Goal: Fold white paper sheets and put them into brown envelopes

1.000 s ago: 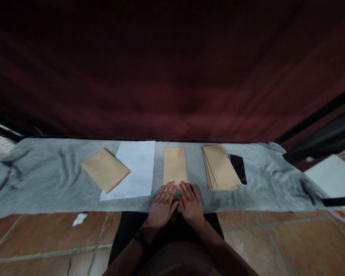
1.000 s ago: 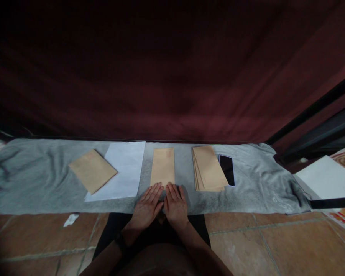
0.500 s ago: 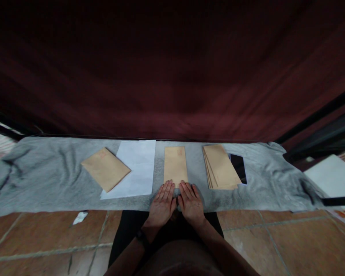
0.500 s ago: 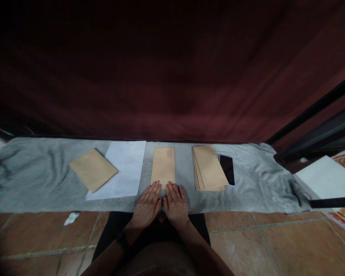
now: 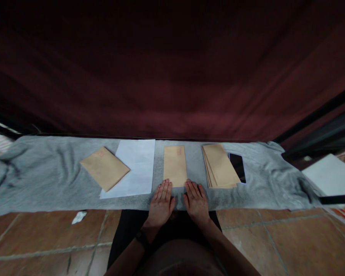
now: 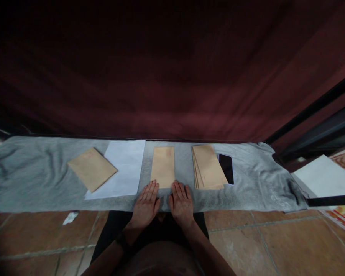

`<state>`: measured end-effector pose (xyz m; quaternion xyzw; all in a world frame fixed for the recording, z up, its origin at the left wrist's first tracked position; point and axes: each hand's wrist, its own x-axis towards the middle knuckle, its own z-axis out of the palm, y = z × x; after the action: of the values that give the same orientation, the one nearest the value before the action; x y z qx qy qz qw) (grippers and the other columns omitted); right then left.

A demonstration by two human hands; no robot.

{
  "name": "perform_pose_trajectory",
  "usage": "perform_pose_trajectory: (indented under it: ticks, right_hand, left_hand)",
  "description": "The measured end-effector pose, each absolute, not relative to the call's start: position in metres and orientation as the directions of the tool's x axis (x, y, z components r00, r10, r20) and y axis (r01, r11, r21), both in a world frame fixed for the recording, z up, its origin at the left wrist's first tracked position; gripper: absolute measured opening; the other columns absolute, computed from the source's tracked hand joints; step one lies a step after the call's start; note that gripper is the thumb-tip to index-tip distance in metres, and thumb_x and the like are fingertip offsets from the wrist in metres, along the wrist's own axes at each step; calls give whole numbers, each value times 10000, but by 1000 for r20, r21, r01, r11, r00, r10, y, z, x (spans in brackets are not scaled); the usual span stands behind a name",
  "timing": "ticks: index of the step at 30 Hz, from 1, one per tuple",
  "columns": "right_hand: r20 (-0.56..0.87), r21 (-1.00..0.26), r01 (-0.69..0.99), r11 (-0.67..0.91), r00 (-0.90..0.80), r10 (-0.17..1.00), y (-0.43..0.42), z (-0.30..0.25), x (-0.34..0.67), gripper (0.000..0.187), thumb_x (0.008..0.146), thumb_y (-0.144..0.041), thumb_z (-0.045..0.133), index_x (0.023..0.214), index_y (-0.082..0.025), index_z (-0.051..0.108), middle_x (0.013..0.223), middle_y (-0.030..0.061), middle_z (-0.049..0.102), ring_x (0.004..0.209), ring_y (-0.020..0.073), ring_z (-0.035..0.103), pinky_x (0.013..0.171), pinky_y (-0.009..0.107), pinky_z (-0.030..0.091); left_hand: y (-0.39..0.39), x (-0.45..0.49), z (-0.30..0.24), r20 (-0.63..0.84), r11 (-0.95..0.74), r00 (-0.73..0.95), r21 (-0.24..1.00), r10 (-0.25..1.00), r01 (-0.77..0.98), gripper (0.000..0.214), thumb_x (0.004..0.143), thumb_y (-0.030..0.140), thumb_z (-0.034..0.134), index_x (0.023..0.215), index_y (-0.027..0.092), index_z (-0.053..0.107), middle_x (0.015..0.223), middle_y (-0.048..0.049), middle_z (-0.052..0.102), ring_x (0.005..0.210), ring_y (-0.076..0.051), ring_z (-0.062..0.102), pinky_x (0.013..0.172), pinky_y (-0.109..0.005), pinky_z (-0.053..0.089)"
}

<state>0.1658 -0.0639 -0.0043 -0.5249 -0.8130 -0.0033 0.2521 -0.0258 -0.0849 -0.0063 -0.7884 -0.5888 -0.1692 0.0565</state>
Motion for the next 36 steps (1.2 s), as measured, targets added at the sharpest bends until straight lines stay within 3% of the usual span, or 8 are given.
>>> perform_pose_trajectory:
  ticks: [7, 13, 17, 22, 25, 30, 36]
  right_hand:
    - [418, -250, 857, 450, -323, 849, -64, -5, 169, 473, 1016, -274, 441, 1462, -132, 504, 1439, 125, 581, 1345, 267, 525, 1200, 469, 290]
    - [408, -248, 814, 526, -404, 818, -66, 5, 160, 542, 1025, -264, 405, 1548, -127, 363, 1516, 127, 497, 1411, 249, 453, 1197, 458, 327]
    - [378, -275, 743, 611, -500, 779, -69, 9, 142, 498, 1028, -285, 407, 1502, -136, 446, 1501, 97, 523, 1414, 215, 448, 1206, 413, 328]
    - [384, -286, 766, 576, -459, 801, -71, 4, 134, 488, 1025, -314, 429, 1476, -135, 483, 1463, 106, 561, 1391, 222, 477, 1208, 431, 318]
    - [395, -274, 786, 554, -433, 810, -71, 2, 137, 488, 1023, -303, 432, 1480, -136, 477, 1462, 107, 562, 1387, 226, 482, 1205, 437, 313]
    - [392, -277, 810, 518, -397, 830, -70, 0, 144, 468, 1027, -290, 422, 1468, -153, 495, 1456, 100, 570, 1367, 236, 505, 1197, 444, 305]
    - [393, -267, 827, 494, -375, 840, -69, -4, 159, 449, 1031, -278, 417, 1448, -146, 520, 1449, 105, 575, 1343, 254, 526, 1193, 452, 297]
  left_hand:
    - [-85, -26, -7, 340, -305, 249, 122, 907, 945, 723, 989, 308, 419, 1607, 111, 100, 1590, -151, 359, 1467, -280, 362, 1201, -460, 354]
    - [-85, -25, -5, 331, -300, 249, 112, 910, 947, 748, 970, 287, 430, 1607, 102, 83, 1595, -163, 342, 1469, -281, 360, 1209, -459, 336]
    - [-86, -28, -6, 306, -322, 285, 78, 908, 944, 802, 918, 222, 449, 1605, 88, 58, 1613, -174, 296, 1481, -287, 334, 1218, -453, 312]
    - [-86, -29, -9, 311, -330, 286, 96, 906, 939, 841, 900, 207, 452, 1609, 117, 9, 1627, -162, 253, 1478, -283, 343, 1229, -458, 285]
    - [-86, -28, -7, 309, -323, 279, 100, 909, 941, 801, 920, 237, 463, 1611, 129, 73, 1627, -158, 266, 1478, -290, 342, 1221, -463, 303]
    - [-86, -27, -1, 297, -319, 278, 100, 914, 943, 646, 947, 266, 483, 1568, 216, 313, 1626, -116, 305, 1481, -294, 336, 1203, -472, 342]
    - [-86, -24, -1, 302, -292, 242, 133, 922, 947, 617, 971, 280, 457, 1565, 188, 318, 1613, -120, 332, 1485, -283, 328, 1208, -478, 338]
